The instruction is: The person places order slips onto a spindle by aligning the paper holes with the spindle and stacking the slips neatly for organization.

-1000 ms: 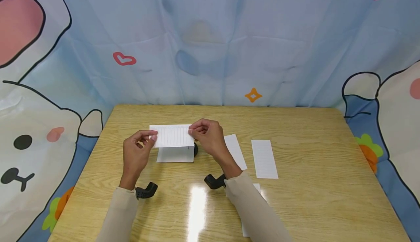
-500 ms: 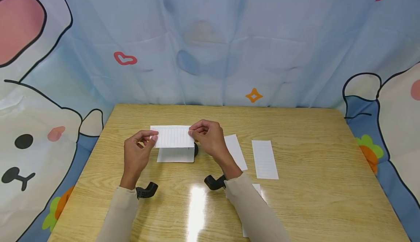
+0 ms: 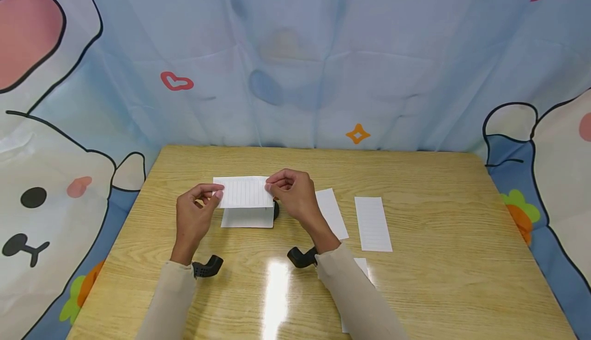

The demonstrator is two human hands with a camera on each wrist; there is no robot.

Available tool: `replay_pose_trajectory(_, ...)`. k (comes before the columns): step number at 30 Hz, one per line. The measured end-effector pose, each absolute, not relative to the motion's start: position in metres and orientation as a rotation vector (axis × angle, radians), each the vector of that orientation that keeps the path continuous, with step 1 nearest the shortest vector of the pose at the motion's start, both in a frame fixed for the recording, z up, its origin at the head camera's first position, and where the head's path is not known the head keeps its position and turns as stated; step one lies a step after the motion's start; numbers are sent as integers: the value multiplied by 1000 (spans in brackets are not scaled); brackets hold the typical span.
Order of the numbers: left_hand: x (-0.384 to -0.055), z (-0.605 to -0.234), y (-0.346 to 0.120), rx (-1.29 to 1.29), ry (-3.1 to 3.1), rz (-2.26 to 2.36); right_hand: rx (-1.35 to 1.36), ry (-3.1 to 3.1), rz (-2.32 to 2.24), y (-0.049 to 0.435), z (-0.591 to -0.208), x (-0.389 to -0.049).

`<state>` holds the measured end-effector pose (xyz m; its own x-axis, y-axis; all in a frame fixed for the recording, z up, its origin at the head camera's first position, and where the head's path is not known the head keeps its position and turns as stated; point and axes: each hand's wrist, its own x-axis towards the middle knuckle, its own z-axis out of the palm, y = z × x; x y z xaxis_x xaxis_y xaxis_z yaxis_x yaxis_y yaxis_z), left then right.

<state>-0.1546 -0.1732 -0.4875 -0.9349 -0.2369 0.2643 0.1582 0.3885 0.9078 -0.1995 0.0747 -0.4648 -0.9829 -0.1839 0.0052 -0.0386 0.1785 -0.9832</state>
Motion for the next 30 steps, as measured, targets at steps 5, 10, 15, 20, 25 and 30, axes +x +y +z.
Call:
replay_pose_trajectory(5, -156, -490, -174, 70, -2308, -1573, -229, 2327, -1942, 74, -464, -198)
replay_pose_trajectory(10, -156, -491, -173, 68, -2313, -1557, -228, 2338, -1936, 73, -465, -197)
replay_pose_trajectory(15, -156, -493, -173, 71, -2310, -1547, -205, 2347, -1926, 72, -463, -197)
replay_pose_trajectory(20, -157, -494, -172, 78, -2316, -1545, -177, 2363, -1908, 72, -462, -196)
replay_pose_trajectory(25, -158, -494, -171, 76, -2317, -1559, -149, 2384, -1884, 71, -460, -195)
replay_pose_trajectory(30, -158, -495, -169, 73, -2318, -1554, -144, 2414, -1859, 71, -459, -195)
